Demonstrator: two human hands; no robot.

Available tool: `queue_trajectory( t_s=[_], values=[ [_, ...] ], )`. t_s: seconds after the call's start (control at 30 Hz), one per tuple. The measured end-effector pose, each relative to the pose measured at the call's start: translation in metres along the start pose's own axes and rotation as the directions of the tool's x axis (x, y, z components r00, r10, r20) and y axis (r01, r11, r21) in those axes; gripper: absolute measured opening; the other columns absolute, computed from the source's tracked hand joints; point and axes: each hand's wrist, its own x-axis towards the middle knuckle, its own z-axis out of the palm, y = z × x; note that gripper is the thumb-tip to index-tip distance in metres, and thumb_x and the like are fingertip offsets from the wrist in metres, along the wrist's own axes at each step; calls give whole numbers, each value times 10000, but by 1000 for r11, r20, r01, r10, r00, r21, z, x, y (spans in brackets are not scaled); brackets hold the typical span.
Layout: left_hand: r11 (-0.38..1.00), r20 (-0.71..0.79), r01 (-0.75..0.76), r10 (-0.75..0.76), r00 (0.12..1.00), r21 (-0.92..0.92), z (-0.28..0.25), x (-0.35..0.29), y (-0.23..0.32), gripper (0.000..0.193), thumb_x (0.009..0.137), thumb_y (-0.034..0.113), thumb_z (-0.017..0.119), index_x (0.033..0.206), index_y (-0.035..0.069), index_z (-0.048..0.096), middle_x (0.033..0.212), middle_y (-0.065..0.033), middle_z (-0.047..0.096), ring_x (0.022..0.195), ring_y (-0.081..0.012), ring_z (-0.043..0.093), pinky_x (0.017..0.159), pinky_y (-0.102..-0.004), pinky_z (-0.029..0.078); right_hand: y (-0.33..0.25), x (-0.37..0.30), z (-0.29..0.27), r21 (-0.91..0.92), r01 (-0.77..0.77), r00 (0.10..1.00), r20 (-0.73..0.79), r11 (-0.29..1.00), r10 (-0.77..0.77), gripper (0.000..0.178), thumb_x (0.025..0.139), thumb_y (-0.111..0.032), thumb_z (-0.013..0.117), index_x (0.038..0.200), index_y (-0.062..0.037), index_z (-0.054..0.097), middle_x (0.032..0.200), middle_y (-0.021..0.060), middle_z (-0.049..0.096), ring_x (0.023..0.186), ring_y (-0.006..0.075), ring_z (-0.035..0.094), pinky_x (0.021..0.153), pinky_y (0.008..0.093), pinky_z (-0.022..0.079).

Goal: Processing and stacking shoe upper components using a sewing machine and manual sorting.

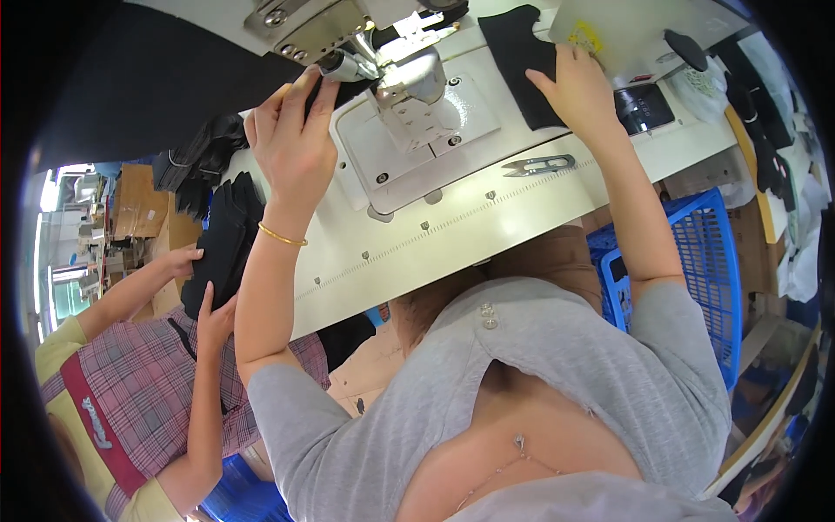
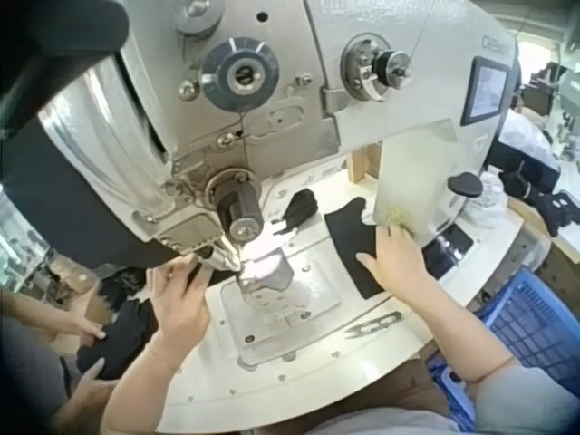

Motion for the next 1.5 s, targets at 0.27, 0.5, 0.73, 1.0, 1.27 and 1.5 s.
queue_trajectory(
  t_s=[0.27,0.5,0.73,1.0,1.27,1.5],
  values=[
    [962,65,205,-196,978,-181,19,-34,-5,479,708,-40,613,1168,92,609,1096,-91,614,1038,-289,582,850,-421,438,-6,9,5,-76,-41,930,363,996,66,739,762,-436,789,1261,38,520,1091,293,625,1011,439,627,857,490,520],
    [958,88,153,-179,980,244,-39,-41,-5,414,739,26,610,1145,89,663,1132,-22,612,988,-233,551,823,-367,424,17,22,34,144,-104,921,387,984,40,723,766,-277,784,1362,-16,470,1163,278,620,1096,440,612,921,483,500],
    [951,514,263,-310,800,164,-98,-188,59,422,784,95,577,1182,-31,630,1248,-154,576,1105,-284,520,904,-390,414,-41,14,-102,729,-118,835,440,674,-330,423,737,56,571,1145,-48,604,960,-12,533,737,53,459,651,229,392],
    [49,627,676,-330,706,-735,-156,-135,54,933,664,82,782,1484,7,342,1456,-170,422,1364,-322,385,1114,-424,318,-194,-30,-129,808,-495,431,549,321,-716,207,861,-123,636,1028,-10,681,968,24,686,869,88,602,783,217,460],
    [-809,810,31,-585,53,-586,-115,-167,66,174,959,108,638,1108,21,667,1083,-51,699,953,-153,673,812,-278,544,-272,-31,-72,892,-450,809,390,-38,-439,390,1029,-250,500,1292,38,523,1141,122,645,1039,243,672,857,300,533],
    [-777,778,-41,-628,-19,-629,-103,-182,45,243,994,113,574,1216,20,607,1187,-72,671,1072,-212,666,933,-363,550,-236,-45,-40,911,-352,858,406,216,-314,288,977,-127,595,1237,-3,591,1064,56,669,976,105,617,786,244,490]
  ],
)
